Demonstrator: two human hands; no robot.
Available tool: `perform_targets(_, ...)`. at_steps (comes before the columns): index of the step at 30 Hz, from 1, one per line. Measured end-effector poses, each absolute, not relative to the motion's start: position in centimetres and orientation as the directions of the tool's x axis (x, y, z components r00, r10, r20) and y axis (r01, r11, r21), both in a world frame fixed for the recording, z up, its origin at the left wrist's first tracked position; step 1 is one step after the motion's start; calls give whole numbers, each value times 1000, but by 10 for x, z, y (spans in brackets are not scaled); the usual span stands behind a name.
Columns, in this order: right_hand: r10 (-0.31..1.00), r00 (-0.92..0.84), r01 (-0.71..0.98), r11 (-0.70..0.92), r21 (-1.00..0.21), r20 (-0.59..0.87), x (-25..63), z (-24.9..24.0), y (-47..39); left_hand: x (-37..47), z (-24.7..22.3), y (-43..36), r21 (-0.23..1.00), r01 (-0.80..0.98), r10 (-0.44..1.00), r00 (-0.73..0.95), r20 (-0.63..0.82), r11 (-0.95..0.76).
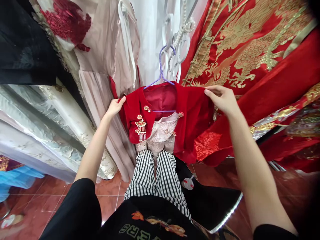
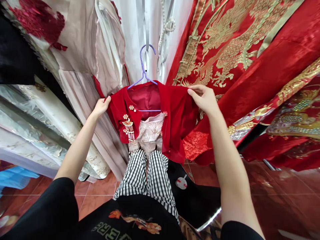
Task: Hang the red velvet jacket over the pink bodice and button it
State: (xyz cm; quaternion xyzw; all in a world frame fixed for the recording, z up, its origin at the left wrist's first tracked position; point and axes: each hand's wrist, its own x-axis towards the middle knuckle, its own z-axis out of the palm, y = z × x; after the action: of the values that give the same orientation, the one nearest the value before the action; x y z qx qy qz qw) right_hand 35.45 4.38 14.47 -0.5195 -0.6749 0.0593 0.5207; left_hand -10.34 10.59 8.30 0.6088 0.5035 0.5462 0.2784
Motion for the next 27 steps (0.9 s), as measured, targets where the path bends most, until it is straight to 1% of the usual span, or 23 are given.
perform_targets(1,847,8,625,411,-663,532,357,147,43,-106,80,103,882,320,915,-94,393,-346)
perform_targets(2,900,-52,617,370,-695,433,361,146,42,-108,76,99,872,337,915,-64,399,-356)
perform_targets(3,927,-88,604,340,-721,364,365,141,40,-111,71,94,859,359,919,-10,394,-365)
perform_targets(5,939,-86,535,325,-780,332,372,122,39,-115,59,83,830,415,928,172,331,-373)
perform_targets(7,938,-9,449,314,-837,347,376,92,42,-118,41,73,799,468,908,356,220,-377)
perform_targets(9,933,118,427,261,-866,339,376,54,48,-120,18,65,770,508,882,447,147,-386)
perform_targets(10,934,163,431,223,-874,319,374,33,51,-119,5,62,754,521,880,449,157,-400)
perform_targets(12,948,174,393,182,-901,267,367,-11,54,-114,-23,55,726,540,897,356,262,-426)
perform_targets(13,954,166,352,179,-919,249,362,-32,53,-109,-37,51,724,545,906,266,330,-423)
perform_targets(15,973,172,285,98,-953,151,352,-72,46,-97,-62,40,760,538,913,46,406,-365)
perform_targets(18,974,214,275,19,-961,80,342,-120,27,-75,-87,17,838,499,887,-256,384,-219)
perform_targets(20,971,238,272,-29,-962,38,338,-143,13,-64,-94,-2,850,511,849,-385,361,-130)
perform_targets(23,952,305,273,-104,-956,-16,338,-168,-5,-59,-95,-32,815,578,814,-494,305,46)
perform_targets(25,922,384,274,-166,-947,-50,342,-178,-14,-65,-89,-52,787,599,792,-548,268,148)
perform_targets(27,876,477,273,-231,-934,-77,348,-183,-21,-77,-78,-70,801,578,765,-582,274,153)
